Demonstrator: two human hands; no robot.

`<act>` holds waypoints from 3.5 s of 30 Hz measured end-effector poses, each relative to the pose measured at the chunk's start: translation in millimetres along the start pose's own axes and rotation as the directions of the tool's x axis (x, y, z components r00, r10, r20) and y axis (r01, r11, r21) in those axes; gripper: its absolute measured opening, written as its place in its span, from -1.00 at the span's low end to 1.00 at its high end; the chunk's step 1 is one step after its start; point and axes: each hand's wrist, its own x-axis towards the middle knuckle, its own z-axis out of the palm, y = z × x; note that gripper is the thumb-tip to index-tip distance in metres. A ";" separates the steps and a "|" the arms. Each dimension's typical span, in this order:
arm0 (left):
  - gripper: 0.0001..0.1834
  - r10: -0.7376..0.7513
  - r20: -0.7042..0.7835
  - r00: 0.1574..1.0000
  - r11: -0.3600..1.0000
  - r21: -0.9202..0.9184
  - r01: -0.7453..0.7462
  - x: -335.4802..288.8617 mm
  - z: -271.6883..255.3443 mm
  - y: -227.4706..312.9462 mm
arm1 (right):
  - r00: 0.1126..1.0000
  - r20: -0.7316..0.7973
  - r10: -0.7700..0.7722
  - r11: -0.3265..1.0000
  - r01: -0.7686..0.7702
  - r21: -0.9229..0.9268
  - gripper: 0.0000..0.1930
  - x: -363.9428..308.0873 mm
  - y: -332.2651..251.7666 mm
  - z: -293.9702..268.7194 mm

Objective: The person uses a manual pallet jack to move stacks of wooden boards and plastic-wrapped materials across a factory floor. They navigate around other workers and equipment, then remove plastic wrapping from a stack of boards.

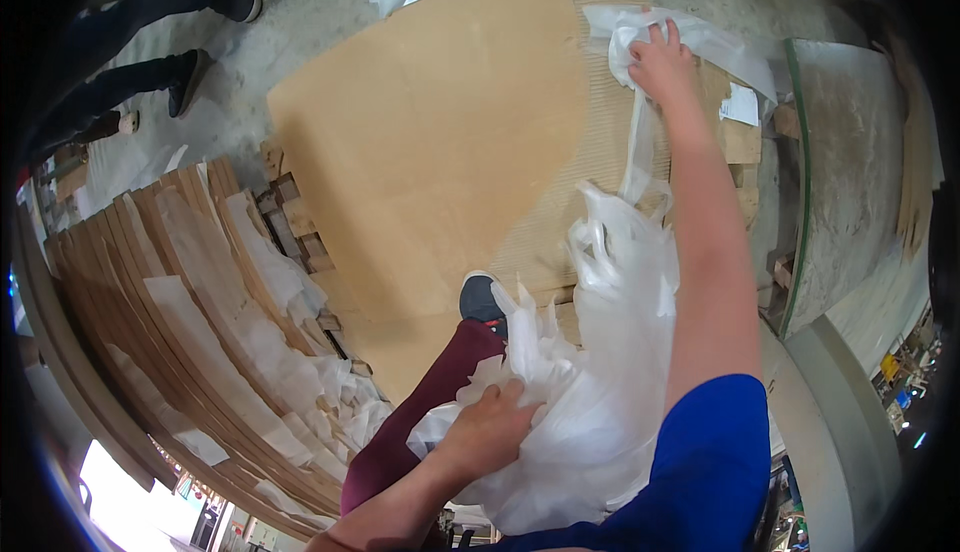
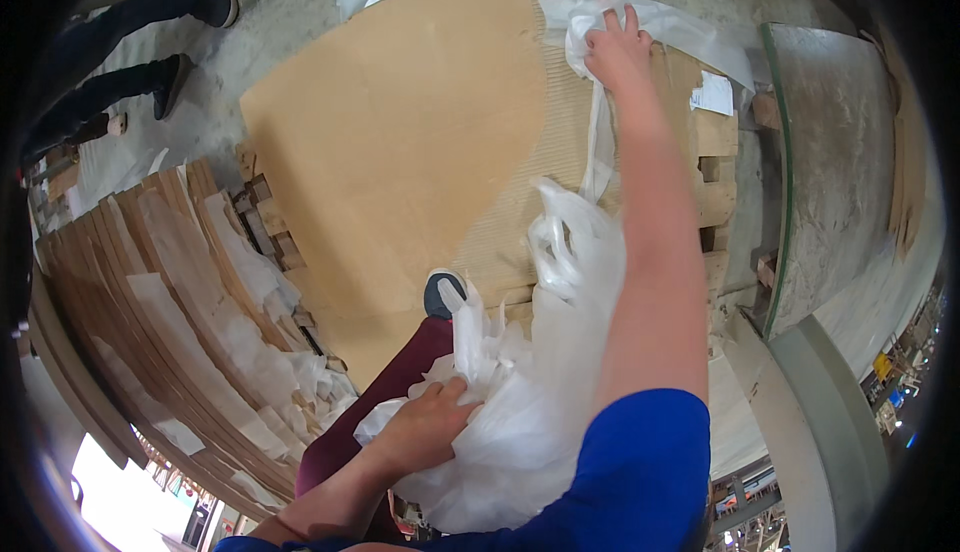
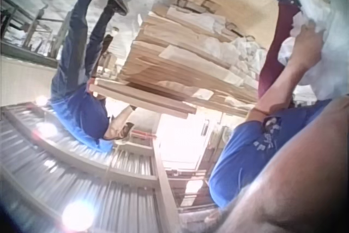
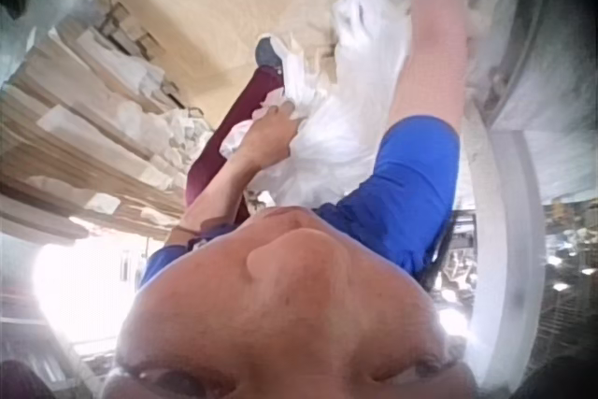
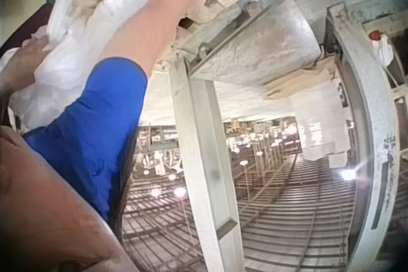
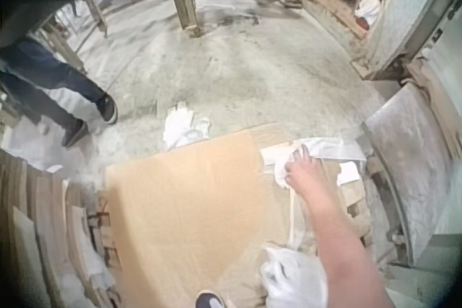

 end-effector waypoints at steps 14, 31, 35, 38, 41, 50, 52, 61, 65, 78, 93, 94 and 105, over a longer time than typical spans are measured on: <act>-0.62 0.247 -0.414 0.876 0.969 0.132 -0.210 16.7 20.1 2.4 | 0.378 0.633 -0.675 -0.162 -0.914 0.373 -0.56 -273.0 -130.4 -151.0; -0.38 -0.061 -0.204 0.977 0.309 -0.935 -0.176 -125.3 -3.8 47.5 | 0.603 0.764 -0.232 0.281 -0.710 0.646 0.07 -238.0 -145.8 -464.3; -0.42 -0.024 -0.060 0.998 -0.108 -0.992 -0.062 -156.5 -51.9 64.5 | 0.475 0.789 -0.389 -0.426 -0.853 0.303 -0.13 -205.7 -133.7 -478.5; -0.51 0.212 -0.434 0.876 0.668 -0.589 -0.454 -156.8 -98.5 103.0 | 0.465 0.780 -0.419 -0.596 -0.789 0.150 -0.29 -188.1 -99.6 -493.3; -0.56 0.270 -0.469 0.841 0.876 -0.243 -0.416 -164.3 -150.7 143.1 | 0.557 0.757 -0.343 -0.635 -0.731 0.250 -0.38 -161.7 -54.6 -502.5; -0.52 0.125 -0.273 0.954 -0.296 -0.928 -0.227 -131.7 -212.1 222.1 | 0.552 0.792 0.259 -0.763 -0.387 0.518 -0.40 -23.5 59.5 -452.3; -0.53 0.062 -0.219 0.974 -0.283 -0.940 -0.193 -108.9 -218.5 215.3 | 0.786 0.580 0.213 -0.003 -0.593 0.805 -0.43 -26.1 63.3 -424.6; -0.62 -0.121 -0.228 0.966 0.420 -0.894 -0.158 0.7 -258.3 212.4 | 0.588 0.777 0.224 -0.341 -0.700 0.628 -0.34 -93.7 -17.6 -375.4; -0.66 0.026 -0.326 0.945 0.201 -0.924 -0.324 13.3 -254.2 156.6 | 0.390 0.921 0.019 0.076 -0.919 0.388 -0.52 -88.1 2.3 -336.4; -0.05 -0.520 -0.609 0.599 0.715 0.074 0.695 141.7 -203.8 -202.2 | 0.206 0.968 0.141 -0.550 -0.797 0.250 -0.56 -92.7 102.4 -278.5; -0.60 0.720 -0.612 0.327 0.310 -0.138 -0.941 124.7 -279.7 66.4 | 0.282 0.956 0.081 -0.599 -0.752 0.273 -0.53 -60.1 77.6 -267.9; -0.61 0.769 -0.504 0.394 0.308 -0.250 -0.918 125.6 -281.5 76.5 | 0.285 0.955 0.085 -0.605 -0.747 0.277 -0.52 -60.2 80.4 -266.9; -0.14 -0.359 -0.902 0.241 0.884 -0.246 0.396 243.3 -478.5 -147.4 | 0.142 0.952 0.271 -0.694 -0.657 0.295 -0.49 -102.0 123.4 -246.4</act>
